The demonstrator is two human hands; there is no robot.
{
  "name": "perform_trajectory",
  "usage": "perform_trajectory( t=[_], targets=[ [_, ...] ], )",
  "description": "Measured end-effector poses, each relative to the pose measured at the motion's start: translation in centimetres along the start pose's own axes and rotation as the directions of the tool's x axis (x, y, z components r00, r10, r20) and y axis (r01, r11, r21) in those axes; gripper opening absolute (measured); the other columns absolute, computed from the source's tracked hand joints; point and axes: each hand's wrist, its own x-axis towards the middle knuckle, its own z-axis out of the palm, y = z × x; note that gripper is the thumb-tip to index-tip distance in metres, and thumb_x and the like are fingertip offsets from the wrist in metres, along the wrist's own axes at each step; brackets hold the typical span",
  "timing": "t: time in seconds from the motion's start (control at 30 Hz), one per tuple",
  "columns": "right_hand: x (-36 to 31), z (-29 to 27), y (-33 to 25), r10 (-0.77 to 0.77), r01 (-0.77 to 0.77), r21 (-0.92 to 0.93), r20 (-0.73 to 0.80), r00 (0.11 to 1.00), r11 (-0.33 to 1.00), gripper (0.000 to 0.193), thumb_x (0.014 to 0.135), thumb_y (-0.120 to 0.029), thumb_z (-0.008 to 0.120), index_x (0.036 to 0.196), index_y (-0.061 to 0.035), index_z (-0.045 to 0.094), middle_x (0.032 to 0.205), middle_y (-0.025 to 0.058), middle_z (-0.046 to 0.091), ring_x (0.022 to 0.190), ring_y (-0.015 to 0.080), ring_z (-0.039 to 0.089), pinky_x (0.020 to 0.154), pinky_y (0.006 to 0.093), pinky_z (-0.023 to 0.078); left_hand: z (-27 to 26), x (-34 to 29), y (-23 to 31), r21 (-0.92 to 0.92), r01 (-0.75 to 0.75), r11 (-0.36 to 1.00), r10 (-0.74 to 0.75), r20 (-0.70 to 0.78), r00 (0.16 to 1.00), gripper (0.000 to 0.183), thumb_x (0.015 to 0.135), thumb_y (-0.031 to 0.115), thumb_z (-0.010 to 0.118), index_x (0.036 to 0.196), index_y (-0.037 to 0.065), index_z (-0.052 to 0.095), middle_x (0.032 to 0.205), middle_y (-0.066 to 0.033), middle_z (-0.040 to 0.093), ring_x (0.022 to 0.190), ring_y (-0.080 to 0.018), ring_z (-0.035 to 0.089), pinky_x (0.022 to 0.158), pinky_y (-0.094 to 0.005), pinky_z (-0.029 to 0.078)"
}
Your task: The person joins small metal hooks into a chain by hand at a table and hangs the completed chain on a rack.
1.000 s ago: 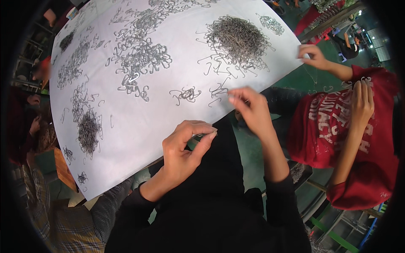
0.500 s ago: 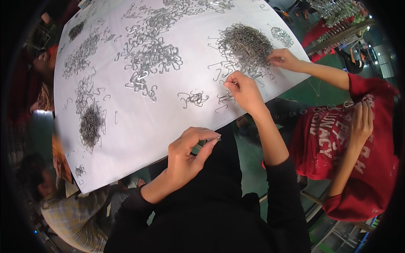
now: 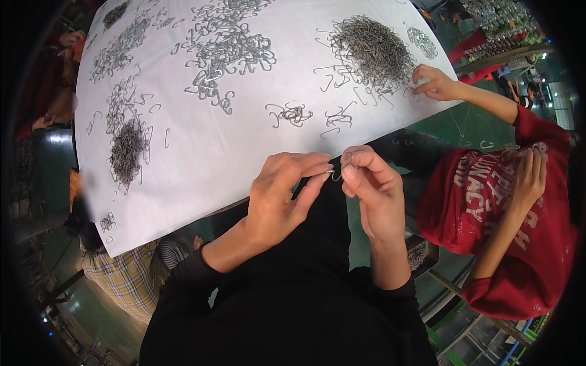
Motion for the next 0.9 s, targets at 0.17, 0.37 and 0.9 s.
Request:
perform_trajectory(
  t=[0.17, 0.37, 0.9],
  targets=[
    [0.0, 0.3, 0.5, -0.020, 0.019, -0.015, -0.036, 0.999, 1.000, 0.007, 0.083, -0.002, 0.064, 0.089, 0.0001, 0.060, 0.099, 0.0044, 0.051, 0.094, 0.0118, 0.048, 0.084, 0.0252, 0.037, 0.0, -0.2, -0.5, 0.050, -0.123, 0.991, 0.124, -0.021, 0.992, 0.030, 0.070, -0.003, 0.069, 0.098, 0.005, 0.061, 0.091, -0.0035, 0.066, 0.078, -0.0197, 0.060, 0.071, -0.0308, 0.043],
    [-0.4, 0.3, 1.6, -0.152, 0.150, -0.053, -0.054, 0.987, 0.987, 0.009, 0.081, 0.000, 0.063, 0.090, -0.0008, 0.060, 0.102, 0.0051, 0.048, 0.093, 0.0117, 0.047, 0.081, 0.0232, 0.038, -0.4, 0.1, -0.2, 0.065, -0.178, 0.982, 0.178, 0.002, 0.984, 0.031, 0.068, -0.008, 0.071, 0.096, 0.001, 0.061, 0.092, -0.0079, 0.067, 0.080, -0.0209, 0.062, 0.069, -0.0294, 0.048],
    [-1.3, 0.6, 1.6, -0.290, 0.275, -0.173, -0.063, 0.955, 0.946, 0.008, 0.080, -0.001, 0.063, 0.087, -0.0018, 0.058, 0.099, 0.0051, 0.046, 0.083, 0.0102, 0.045, 0.070, 0.0209, 0.039, -7.4, 2.9, -10.3, 0.548, 0.071, 0.834, 0.051, -0.205, 0.978, 0.023, 0.073, -0.001, 0.067, 0.095, 0.005, 0.067, 0.092, -0.0116, 0.065, 0.087, -0.0273, 0.061, 0.076, -0.0333, 0.049]
  ],
)
